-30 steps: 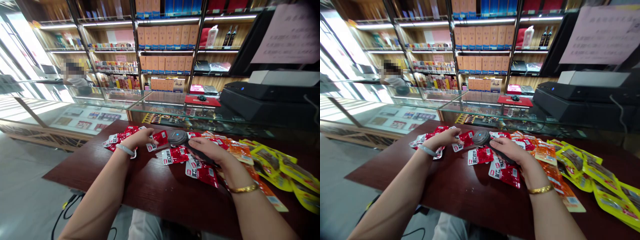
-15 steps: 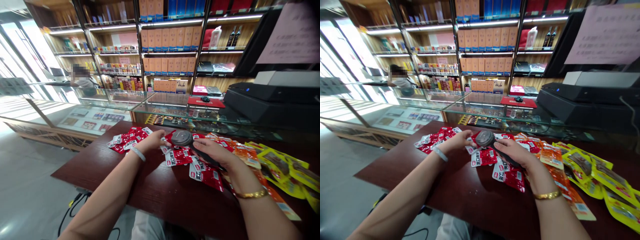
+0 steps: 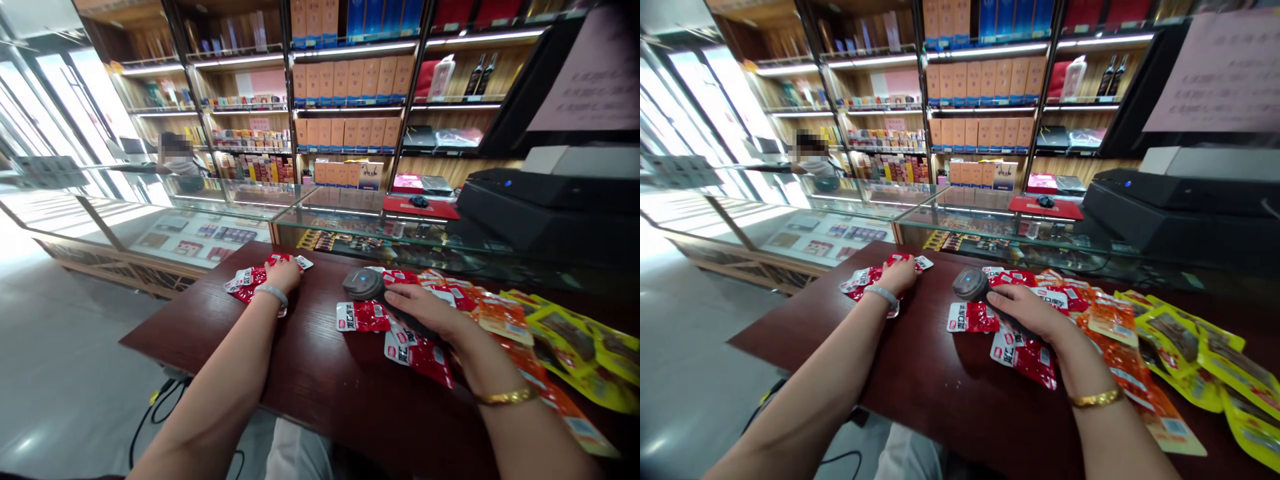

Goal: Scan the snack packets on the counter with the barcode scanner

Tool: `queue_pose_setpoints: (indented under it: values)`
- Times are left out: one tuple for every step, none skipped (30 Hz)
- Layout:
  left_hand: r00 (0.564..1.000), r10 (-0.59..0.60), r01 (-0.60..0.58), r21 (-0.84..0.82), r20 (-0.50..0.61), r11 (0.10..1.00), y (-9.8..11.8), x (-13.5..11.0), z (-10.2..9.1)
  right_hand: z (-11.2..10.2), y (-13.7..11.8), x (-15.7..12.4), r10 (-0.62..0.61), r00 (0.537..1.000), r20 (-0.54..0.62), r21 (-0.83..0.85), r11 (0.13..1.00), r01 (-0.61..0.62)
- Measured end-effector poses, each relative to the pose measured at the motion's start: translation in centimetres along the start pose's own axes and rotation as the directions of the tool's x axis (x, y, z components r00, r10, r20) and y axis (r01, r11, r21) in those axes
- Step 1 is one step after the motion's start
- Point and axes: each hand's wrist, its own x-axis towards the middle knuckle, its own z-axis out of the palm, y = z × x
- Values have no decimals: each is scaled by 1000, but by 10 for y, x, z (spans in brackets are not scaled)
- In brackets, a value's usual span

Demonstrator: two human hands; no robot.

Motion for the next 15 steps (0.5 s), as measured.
queue_pose_setpoints:
  values:
    - [1000, 25, -25, 18, -2, 1000, 0, 0, 0, 1, 0, 0, -1, 1000, 4, 2, 1000, 1]
    - [998, 63, -62, 31, -11, 998, 1, 0, -1, 2, 0, 0, -3, 1000, 9, 6, 1000, 3]
    - [995, 101, -100, 34, -20, 994, 3, 0, -2, 3, 0, 1, -6, 1000, 13, 12, 1000, 6]
    - [991, 135, -134, 23, -24, 991, 5, 0, -3, 4, 0, 1, -9, 1000, 18, 18, 1000, 8]
    - [987, 159, -159, -5, -21, 987, 7, 0, -3, 5, 1, 1, -12, 1000, 24, 23, 1000, 11]
    - [985, 171, -171, -49, -10, 984, 10, 1, -3, 6, 1, 2, -15, 999, 30, 27, 1000, 14]
    - [984, 177, -175, -109, 8, 978, 12, 1, -2, 6, 2, 3, -18, 999, 36, 29, 999, 17]
    - [982, 186, -178, -179, 29, 968, 15, 2, -1, 7, 2, 3, -19, 999, 42, 30, 999, 18]
    - [979, 197, -180, -253, 43, 951, 18, 2, 0, 8, 2, 3, -21, 999, 48, 29, 999, 19]
    - [977, 207, -182, -323, 45, 929, 21, 2, 1, 9, 2, 4, -23, 998, 53, 24, 999, 22]
    - [976, 214, -185, -386, 34, 904, 25, 2, 3, 9, 2, 4, -25, 998, 56, 21, 1000, 24]
    - [975, 220, -192, -441, 14, 877, 28, 1, 4, 10, 2, 4, -26, 998, 58, 18, 1000, 25]
    - [975, 221, -198, -492, -12, 848, 31, 1, 6, 10, 1, 4, -26, 998, 59, 16, 1000, 25]
    - [975, 219, -204, -540, -37, 817, 35, 0, 7, 11, 1, 4, -26, 998, 57, 15, 1000, 25]
    - [973, 224, -214, -580, -56, 786, 39, -1, 9, 11, 0, 3, -24, 998, 55, 16, 1000, 23]
